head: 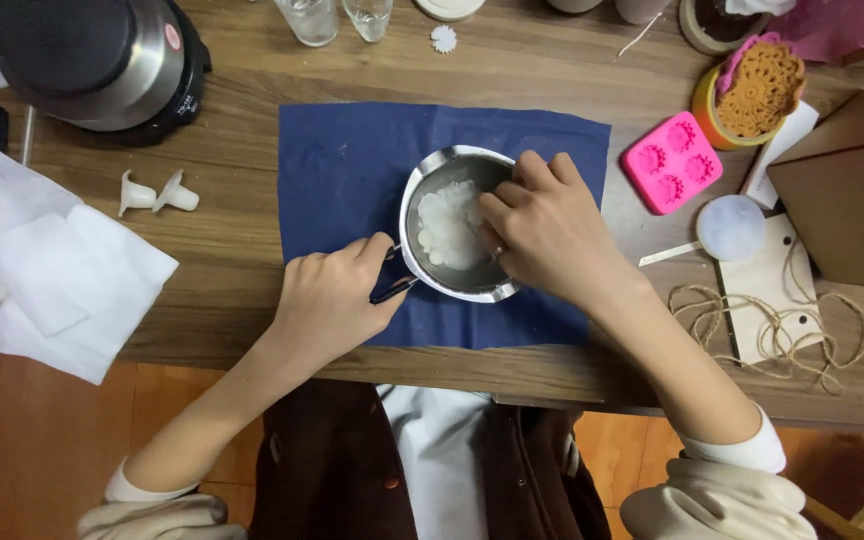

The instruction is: The person is manually shaping a piece of white wax, using a small brush to apply powder from a blue cloth, and then placing it into a small metal bowl to continue the refining process.

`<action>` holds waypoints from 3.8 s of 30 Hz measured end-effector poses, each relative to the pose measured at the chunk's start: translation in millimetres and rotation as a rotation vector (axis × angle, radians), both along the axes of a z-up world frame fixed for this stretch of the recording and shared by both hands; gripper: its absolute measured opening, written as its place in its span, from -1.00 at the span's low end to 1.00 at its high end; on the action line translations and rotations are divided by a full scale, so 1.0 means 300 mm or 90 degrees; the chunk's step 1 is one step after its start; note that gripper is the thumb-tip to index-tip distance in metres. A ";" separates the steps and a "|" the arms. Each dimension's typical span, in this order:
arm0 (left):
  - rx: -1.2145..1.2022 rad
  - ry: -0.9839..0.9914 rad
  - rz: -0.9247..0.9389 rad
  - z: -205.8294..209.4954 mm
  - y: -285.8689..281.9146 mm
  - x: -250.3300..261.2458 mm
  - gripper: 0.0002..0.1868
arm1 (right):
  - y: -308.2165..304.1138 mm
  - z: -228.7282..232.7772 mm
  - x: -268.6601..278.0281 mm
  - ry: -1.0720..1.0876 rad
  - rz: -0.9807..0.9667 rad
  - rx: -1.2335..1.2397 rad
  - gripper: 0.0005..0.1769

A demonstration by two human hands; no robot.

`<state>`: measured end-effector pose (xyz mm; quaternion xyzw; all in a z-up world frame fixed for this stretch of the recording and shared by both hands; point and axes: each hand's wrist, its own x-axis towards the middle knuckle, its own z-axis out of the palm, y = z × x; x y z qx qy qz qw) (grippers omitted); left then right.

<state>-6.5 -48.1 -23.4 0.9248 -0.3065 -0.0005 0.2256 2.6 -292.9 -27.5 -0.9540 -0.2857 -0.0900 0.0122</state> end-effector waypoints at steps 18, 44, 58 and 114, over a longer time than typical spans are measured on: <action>0.123 -0.151 0.023 0.095 -0.013 0.050 -0.06 | -0.021 0.123 0.035 0.139 0.030 0.237 -0.84; 0.192 -0.301 -0.226 -0.051 -0.210 0.128 -0.65 | -0.254 0.132 -0.046 0.172 -0.220 0.094 -0.83; -0.055 -0.060 -0.336 0.044 -0.229 0.147 -0.72 | -0.278 0.139 0.051 0.126 -0.274 0.264 -0.92; -0.290 -0.264 -0.337 0.080 -0.228 0.139 -0.68 | -0.093 0.322 -0.030 0.160 -0.400 1.362 -0.74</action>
